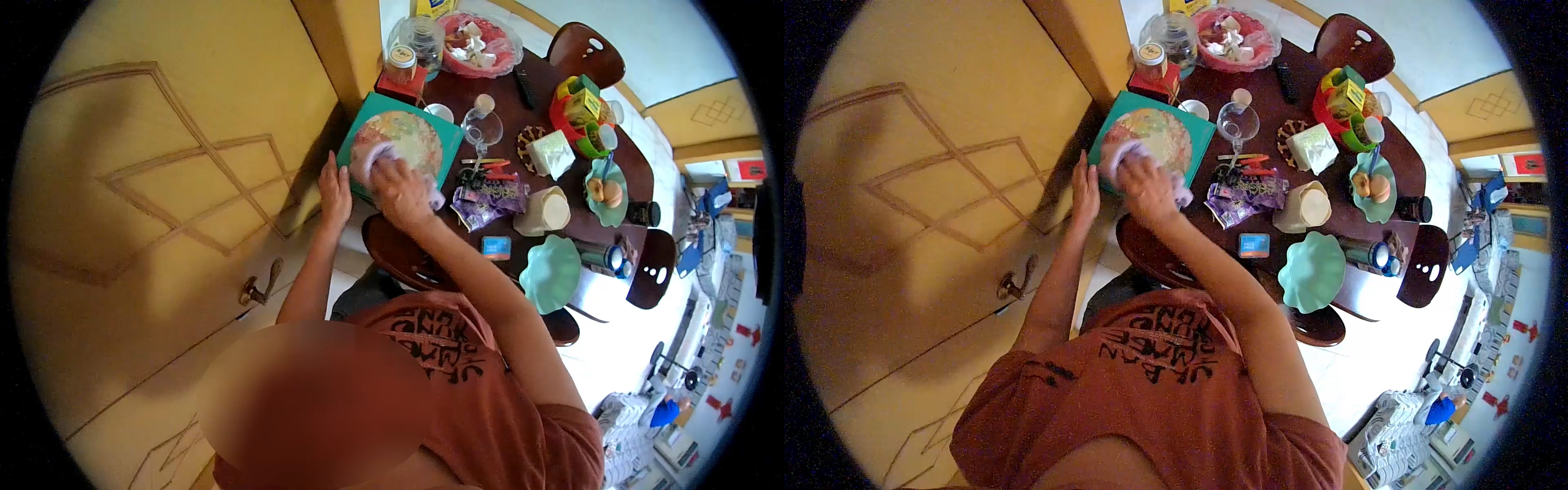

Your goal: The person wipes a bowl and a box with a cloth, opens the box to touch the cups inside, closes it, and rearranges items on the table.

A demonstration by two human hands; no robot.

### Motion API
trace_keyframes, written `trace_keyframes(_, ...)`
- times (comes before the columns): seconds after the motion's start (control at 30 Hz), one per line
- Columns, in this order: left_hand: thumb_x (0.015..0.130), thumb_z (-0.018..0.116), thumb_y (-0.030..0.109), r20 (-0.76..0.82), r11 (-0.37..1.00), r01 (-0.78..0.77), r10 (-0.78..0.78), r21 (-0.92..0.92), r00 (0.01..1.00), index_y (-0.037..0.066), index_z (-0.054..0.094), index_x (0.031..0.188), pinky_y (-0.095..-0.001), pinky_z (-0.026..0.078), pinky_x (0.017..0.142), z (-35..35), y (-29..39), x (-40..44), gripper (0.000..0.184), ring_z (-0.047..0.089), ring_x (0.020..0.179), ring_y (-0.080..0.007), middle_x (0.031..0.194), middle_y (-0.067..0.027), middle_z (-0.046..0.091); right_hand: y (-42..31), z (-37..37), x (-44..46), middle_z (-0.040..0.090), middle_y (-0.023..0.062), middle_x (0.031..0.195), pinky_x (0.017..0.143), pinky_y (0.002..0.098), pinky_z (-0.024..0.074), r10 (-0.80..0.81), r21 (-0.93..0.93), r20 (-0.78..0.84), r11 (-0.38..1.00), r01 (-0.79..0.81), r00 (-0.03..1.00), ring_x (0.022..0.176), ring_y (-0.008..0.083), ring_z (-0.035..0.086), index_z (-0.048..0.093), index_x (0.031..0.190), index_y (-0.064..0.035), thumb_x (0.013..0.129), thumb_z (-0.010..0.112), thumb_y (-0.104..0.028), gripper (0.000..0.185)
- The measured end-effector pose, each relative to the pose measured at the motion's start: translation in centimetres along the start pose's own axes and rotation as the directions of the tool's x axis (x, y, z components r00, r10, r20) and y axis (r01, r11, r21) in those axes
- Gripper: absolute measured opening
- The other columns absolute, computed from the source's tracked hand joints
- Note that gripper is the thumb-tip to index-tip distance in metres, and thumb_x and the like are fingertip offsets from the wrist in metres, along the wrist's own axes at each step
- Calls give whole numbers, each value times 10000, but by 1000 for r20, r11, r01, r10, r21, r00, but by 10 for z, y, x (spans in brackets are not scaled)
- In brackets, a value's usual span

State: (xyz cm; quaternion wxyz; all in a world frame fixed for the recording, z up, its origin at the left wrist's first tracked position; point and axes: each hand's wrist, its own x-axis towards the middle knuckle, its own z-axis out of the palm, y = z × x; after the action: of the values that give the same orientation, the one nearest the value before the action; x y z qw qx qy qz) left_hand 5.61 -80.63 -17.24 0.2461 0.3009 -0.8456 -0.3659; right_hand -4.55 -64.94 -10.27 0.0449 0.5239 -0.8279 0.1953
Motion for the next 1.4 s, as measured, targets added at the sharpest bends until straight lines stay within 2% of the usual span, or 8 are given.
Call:
trace_keyframes(0.1, 1053, 357, 412, 92, 983, 131, -120, -130, 989, -19, 284, 1505, -475, 314, 1089, -11, 14, 3, 629, 438, 1273, -420, 1384, -270, 461, -12, -28, 8, 559, 47, 1315, 906, 451, 515, -42, 80, 184, 996, 28, 982, 1227, 264, 505, 648, 1176, -157, 755, 699, -172, 424)
trace_keyframes(0.33, 1050, 320, 437, 118, 984, 96, -78, -153, 990, -11, 276, 1510, -475, 236, 1151, -9, 8, -2, 643, 323, 1380, -420, 1495, -258, 359, 59, -8, 71, 575, 100, 1299, 887, 471, 472, 275, -154, -246, 936, -318, 929, 1077, 361, 537, 625, 1153, -92, 746, 677, -160, 416)
trace_keyframes(0.6, 1037, 298, 537, 283, 623, 396, -277, -675, 918, -4, 265, 1521, -397, 207, 1174, 5, -28, -2, 727, 305, 1418, -328, 1535, -215, 331, -28, 11, 53, 548, 73, 1324, 887, 458, 486, -71, 12, -11, 997, 71, 997, 1220, 324, 494, 618, 1199, -112, 771, 660, -153, 432)
trace_keyframes(0.73, 1030, 334, 541, 219, 863, 285, -208, -418, 953, -15, 259, 1519, -413, 193, 1176, -10, -2, 4, 743, 300, 1416, -349, 1525, -242, 318, 5, -30, -7, 565, 84, 1292, 890, 449, 484, -139, 16, 131, 990, 138, 982, 1197, 335, 506, 617, 1181, -100, 768, 643, -127, 415)
trace_keyframes(0.93, 1033, 347, 525, 181, 956, 146, -102, -255, 978, -18, 263, 1515, -438, 201, 1168, -11, -1, 4, 731, 305, 1405, -379, 1511, -272, 313, 88, -58, -14, 568, 113, 1286, 912, 454, 466, 474, -207, -132, 846, -492, 871, 1071, 371, 542, 607, 1160, -91, 767, 649, -116, 395)
trace_keyframes(1.07, 1036, 369, 500, 185, 960, 142, -98, -240, 978, -21, 273, 1510, -447, 221, 1156, -11, -8, 5, 710, 326, 1389, -385, 1491, -269, 341, 66, -35, 4, 588, 123, 1273, 913, 475, 473, 356, -145, -261, 905, -401, 897, 1092, 392, 532, 641, 1107, -61, 803, 589, -72, 309)
trace_keyframes(1.23, 1033, 421, 451, 189, 958, 168, -125, -231, 974, 0, 275, 1516, -445, 246, 1146, -12, -2, 5, 677, 339, 1382, -383, 1474, -258, 371, -3, -36, -30, 582, 100, 1251, 895, 430, 506, -53, 6, 66, 999, 52, 996, 1103, 349, 542, 644, 1139, -94, 765, 606, -73, 376)
trace_keyframes(1.4, 1008, 524, 351, 138, 992, -88, 100, -89, 985, 46, 296, 1523, -444, 299, 1124, -19, 4, 7, 640, 372, 1366, -385, 1474, -250, 388, 11, -77, -45, 620, 146, 1224, 950, 411, 494, -60, 521, 313, 845, -118, 948, 1150, 358, 577, 601, 1258, -85, 757, 597, -60, 502)
